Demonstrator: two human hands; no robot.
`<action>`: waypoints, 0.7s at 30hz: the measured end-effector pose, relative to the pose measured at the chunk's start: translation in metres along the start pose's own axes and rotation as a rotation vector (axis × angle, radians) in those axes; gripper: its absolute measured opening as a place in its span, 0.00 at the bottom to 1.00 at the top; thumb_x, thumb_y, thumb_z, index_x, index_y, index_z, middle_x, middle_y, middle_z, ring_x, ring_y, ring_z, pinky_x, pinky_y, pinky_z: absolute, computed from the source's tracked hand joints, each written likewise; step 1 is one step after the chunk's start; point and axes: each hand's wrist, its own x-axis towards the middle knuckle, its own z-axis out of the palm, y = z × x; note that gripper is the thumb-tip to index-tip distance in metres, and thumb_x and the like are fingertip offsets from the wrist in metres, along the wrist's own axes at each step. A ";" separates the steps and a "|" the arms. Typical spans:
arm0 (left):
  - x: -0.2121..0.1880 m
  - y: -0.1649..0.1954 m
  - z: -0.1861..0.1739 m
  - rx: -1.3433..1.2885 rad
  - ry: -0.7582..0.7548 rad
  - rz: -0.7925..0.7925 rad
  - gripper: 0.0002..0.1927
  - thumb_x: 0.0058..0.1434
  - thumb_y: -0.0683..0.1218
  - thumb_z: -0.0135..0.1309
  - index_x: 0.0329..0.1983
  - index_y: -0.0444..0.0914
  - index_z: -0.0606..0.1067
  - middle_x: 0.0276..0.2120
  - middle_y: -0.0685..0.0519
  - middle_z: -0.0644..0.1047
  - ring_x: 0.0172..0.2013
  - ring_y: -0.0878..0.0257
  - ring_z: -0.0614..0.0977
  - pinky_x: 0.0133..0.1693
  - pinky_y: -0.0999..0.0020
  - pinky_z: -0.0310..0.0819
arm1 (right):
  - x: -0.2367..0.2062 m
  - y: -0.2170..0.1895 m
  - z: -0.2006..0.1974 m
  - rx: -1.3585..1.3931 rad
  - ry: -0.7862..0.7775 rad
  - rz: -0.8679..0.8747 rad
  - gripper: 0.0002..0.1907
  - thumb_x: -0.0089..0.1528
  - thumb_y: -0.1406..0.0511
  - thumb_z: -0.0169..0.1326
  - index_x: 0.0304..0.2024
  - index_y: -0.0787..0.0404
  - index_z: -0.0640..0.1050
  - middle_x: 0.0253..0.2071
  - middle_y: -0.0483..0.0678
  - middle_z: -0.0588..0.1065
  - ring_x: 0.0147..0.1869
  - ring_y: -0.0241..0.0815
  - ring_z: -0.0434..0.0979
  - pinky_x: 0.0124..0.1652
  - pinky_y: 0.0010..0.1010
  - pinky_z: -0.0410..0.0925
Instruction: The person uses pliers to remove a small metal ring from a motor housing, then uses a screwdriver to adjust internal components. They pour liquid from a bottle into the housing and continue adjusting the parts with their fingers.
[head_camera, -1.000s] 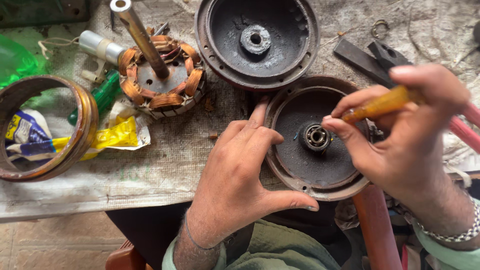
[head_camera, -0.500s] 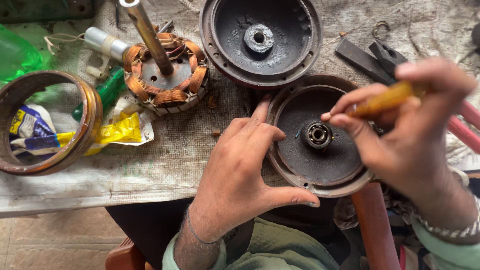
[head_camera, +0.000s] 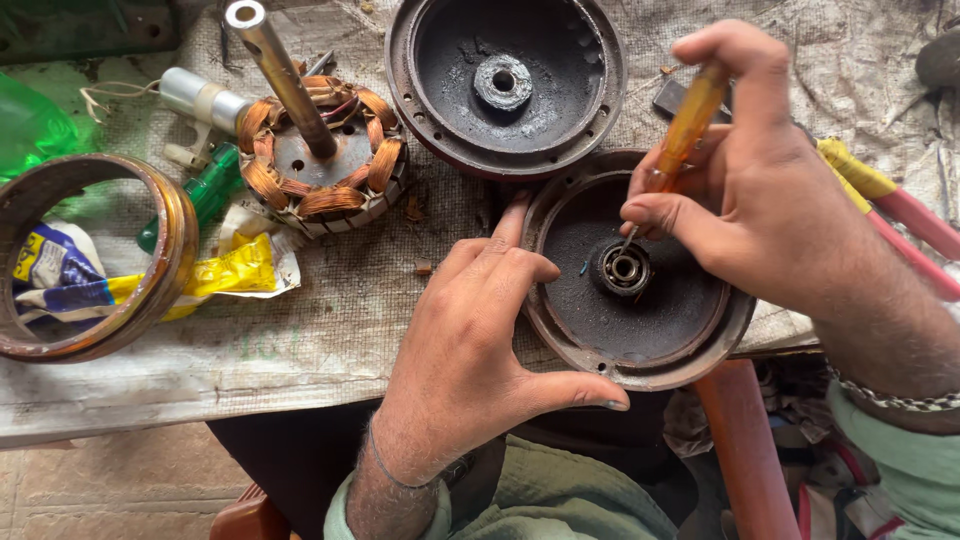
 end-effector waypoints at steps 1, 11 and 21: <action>0.000 0.000 -0.001 -0.002 0.002 0.000 0.45 0.41 0.70 0.72 0.48 0.33 0.74 0.65 0.27 0.71 0.59 0.44 0.78 0.61 0.53 0.74 | 0.002 -0.003 0.000 -0.034 -0.024 -0.006 0.42 0.62 0.79 0.57 0.67 0.54 0.46 0.42 0.57 0.75 0.45 0.45 0.86 0.45 0.36 0.78; 0.006 0.002 -0.004 0.002 0.013 0.012 0.44 0.41 0.70 0.72 0.46 0.33 0.74 0.64 0.26 0.71 0.58 0.44 0.79 0.60 0.53 0.74 | -0.026 0.005 0.022 -0.191 0.245 -0.379 0.40 0.62 0.81 0.58 0.60 0.58 0.45 0.51 0.62 0.63 0.43 0.49 0.83 0.41 0.34 0.78; 0.010 0.000 -0.003 -0.005 0.013 0.007 0.42 0.41 0.70 0.72 0.43 0.34 0.74 0.63 0.26 0.72 0.56 0.45 0.79 0.58 0.54 0.75 | -0.033 0.014 0.024 -0.230 0.225 -0.371 0.39 0.59 0.83 0.58 0.55 0.58 0.45 0.43 0.61 0.75 0.42 0.49 0.84 0.44 0.34 0.79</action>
